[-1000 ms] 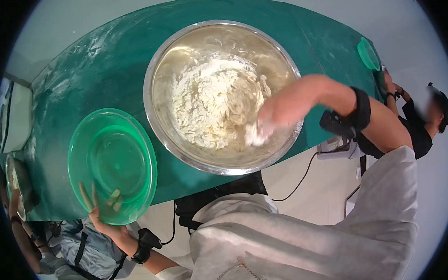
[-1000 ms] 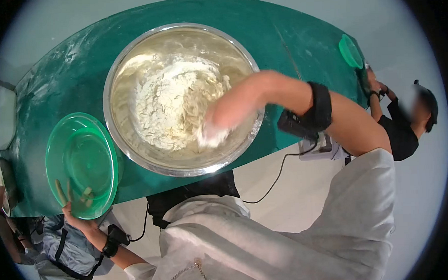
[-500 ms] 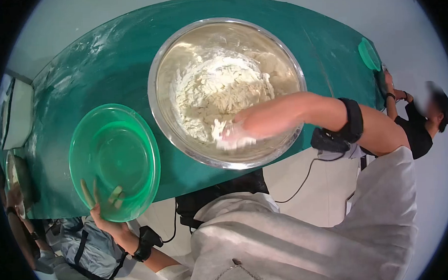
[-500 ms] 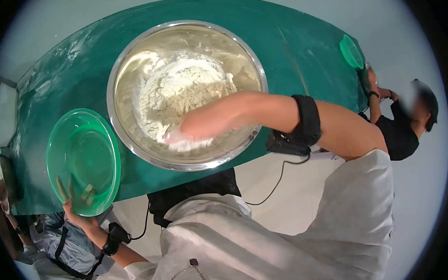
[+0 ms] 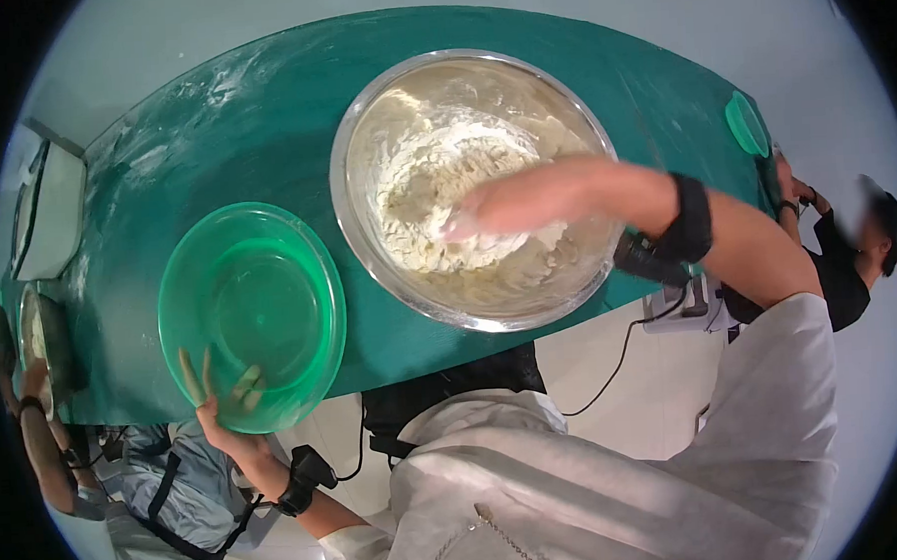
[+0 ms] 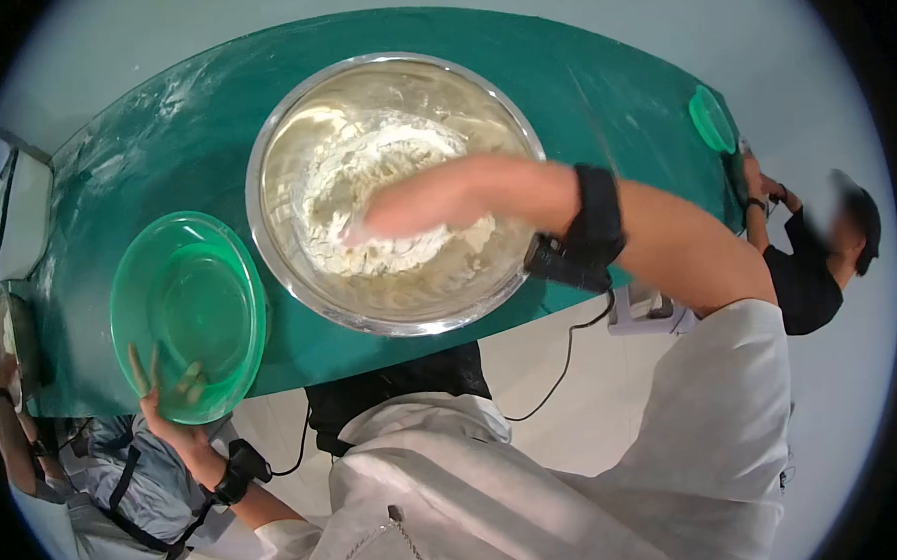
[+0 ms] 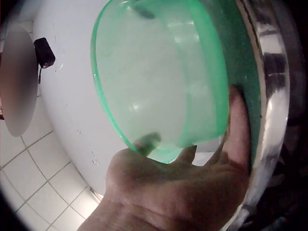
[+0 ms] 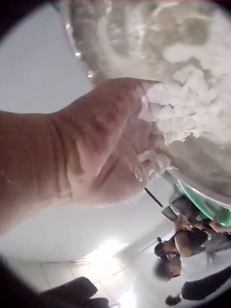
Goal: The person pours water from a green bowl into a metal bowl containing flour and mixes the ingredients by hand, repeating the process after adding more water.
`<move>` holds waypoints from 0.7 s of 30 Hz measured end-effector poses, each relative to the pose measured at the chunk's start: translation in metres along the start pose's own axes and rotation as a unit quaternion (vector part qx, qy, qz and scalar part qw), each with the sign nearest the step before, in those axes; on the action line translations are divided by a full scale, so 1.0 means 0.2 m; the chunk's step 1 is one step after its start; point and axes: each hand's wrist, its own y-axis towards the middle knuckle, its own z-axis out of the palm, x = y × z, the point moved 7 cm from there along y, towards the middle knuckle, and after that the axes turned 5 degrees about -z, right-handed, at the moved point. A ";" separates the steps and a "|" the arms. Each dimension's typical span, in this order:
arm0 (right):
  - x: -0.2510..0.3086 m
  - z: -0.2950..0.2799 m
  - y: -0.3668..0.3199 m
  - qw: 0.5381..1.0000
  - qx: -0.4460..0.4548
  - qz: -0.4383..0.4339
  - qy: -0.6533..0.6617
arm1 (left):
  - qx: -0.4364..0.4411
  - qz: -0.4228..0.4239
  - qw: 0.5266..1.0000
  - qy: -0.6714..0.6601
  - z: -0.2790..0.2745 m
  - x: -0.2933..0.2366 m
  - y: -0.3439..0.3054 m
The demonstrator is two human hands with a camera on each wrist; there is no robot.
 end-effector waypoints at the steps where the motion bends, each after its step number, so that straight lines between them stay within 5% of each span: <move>1: -0.07 -0.09 0.05 1.000 -0.005 -0.028 -0.009 | -0.002 -0.004 1.000 0.001 -0.01 0.01 0.00; 4: -0.12 -0.38 0.07 0.995 -0.100 -0.016 0.018 | 0.001 -0.006 1.000 -0.003 0.02 0.01 0.00; 6: -0.21 -0.46 0.19 0.977 -0.120 0.022 -0.177 | 0.004 -0.004 1.000 -0.008 0.03 0.00 0.00; 9: -0.28 -0.29 0.33 0.955 -0.069 0.015 -0.287 | 0.012 -0.004 1.000 -0.005 0.03 0.00 0.00; 12: -0.30 -0.26 0.35 0.987 -0.006 0.015 -0.157 | -0.007 -0.007 1.000 -0.004 0.00 0.01 0.00; 17: -0.22 -0.15 0.15 0.974 -0.047 -0.066 -0.210 | -0.001 -0.018 1.000 -0.025 -0.03 0.04 0.03; 21: -0.16 0.00 0.01 0.965 0.024 -0.112 -0.237 | 0.020 -0.002 1.000 -0.009 0.03 -0.01 0.01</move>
